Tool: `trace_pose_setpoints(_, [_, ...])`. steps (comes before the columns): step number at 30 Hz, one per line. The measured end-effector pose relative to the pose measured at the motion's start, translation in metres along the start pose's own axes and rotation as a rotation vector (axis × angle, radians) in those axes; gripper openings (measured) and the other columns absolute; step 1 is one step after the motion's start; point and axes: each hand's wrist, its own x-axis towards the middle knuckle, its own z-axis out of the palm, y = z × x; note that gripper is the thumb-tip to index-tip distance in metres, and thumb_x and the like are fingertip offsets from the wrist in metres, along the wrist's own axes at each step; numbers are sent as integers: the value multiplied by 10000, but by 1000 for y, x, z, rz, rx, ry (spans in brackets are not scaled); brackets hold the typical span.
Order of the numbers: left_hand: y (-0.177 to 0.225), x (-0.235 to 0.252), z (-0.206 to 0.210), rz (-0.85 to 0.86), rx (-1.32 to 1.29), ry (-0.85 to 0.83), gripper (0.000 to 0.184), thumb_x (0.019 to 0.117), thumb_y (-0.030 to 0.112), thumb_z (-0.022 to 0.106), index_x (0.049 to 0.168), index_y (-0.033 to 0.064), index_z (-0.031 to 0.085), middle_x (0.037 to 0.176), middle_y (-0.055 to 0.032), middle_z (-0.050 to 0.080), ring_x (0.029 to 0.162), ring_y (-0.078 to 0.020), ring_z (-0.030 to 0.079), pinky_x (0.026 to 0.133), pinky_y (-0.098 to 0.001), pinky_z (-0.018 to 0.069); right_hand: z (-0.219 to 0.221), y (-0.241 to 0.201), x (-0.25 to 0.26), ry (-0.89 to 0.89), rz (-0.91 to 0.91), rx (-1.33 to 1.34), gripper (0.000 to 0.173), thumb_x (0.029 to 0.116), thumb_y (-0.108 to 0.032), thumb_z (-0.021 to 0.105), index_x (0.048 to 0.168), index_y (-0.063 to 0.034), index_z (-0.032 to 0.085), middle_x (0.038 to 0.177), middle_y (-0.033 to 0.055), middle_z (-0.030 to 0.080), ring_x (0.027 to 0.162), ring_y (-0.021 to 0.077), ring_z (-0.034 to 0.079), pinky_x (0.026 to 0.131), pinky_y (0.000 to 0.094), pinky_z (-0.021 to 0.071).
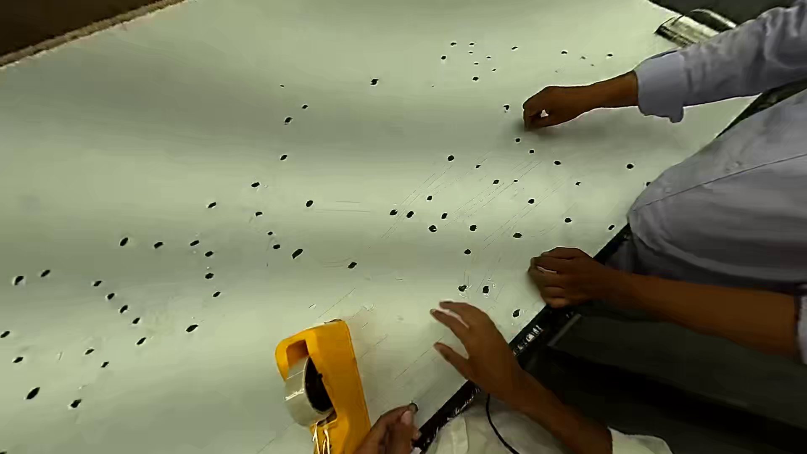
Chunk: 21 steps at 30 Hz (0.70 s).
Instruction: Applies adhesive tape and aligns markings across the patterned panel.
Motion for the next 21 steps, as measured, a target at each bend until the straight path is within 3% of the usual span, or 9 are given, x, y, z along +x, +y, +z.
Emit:
trace_pose_setpoints(3, [16,61,44,238,201,-117,197,971,83,626,1085,-50,717,837,-48,727,697,-68,678,647,-243,589,-18,53,-5,138,188,-162,597,981,-428,613,1457,-72,563,1557,166,479,1423,351,479,1159,558,394])
trace_pose_setpoints(6, [42,130,98,376,329,-171,273,961,117,646,1179,-36,704,809,-71,722,674,-122,682,642,-312,597,-37,81,-16,-49,269,-218,667,1026,-497,497,1488,-16,511,1617,186,390,1511,341,357,1225,562,279])
trace_pose_setpoints(9, [69,181,146,357,399,-210,316,972,113,682,1245,-32,614,792,-90,707,667,-183,676,658,-390,586,-45,81,-26,-145,279,-224,635,1038,-473,476,1482,-22,521,1605,176,415,1505,342,369,1210,534,314])
trace_pose_setpoints(11, [78,207,170,325,500,-225,324,986,161,690,1233,-14,576,764,-88,696,637,-195,662,637,-406,570,-48,79,-27,-159,289,-192,614,1034,-440,498,1483,-23,520,1599,172,426,1504,341,372,1211,530,315])
trace_pose_setpoints(13, [87,224,185,244,720,-258,353,986,227,697,1204,-31,594,783,-141,701,679,-284,678,680,-500,569,-51,80,-26,-178,298,-164,592,1033,-406,510,1490,-29,511,1610,155,416,1509,328,364,1215,519,303])
trace_pose_setpoints(16, [102,223,185,84,1072,-234,437,986,407,668,1179,14,670,947,-202,718,933,-402,698,851,-619,535,-54,84,-26,-170,286,-153,559,1034,-384,512,1472,-37,535,1597,134,443,1490,309,401,1199,504,335])
trace_pose_setpoints(17, [99,217,177,82,1100,-223,434,994,411,652,1170,15,677,952,-207,714,951,-411,691,860,-626,527,-54,83,-26,-173,288,-153,551,1031,-380,518,1463,-39,545,1592,130,451,1486,306,409,1192,500,345])
trace_pose_setpoints(19, [83,203,149,220,1045,-202,382,997,339,640,1124,-18,684,825,-182,697,806,-379,697,766,-597,553,-56,83,-23,-176,295,-149,548,1027,-388,521,1444,-35,563,1591,134,452,1488,310,404,1189,501,347])
trace_pose_setpoints(21, [65,175,114,425,883,-135,322,960,279,666,992,-41,683,651,-108,620,576,-259,623,577,-480,538,-55,79,-21,-108,285,-148,509,1017,-395,541,1364,-35,633,1533,149,520,1443,343,461,1159,536,381])
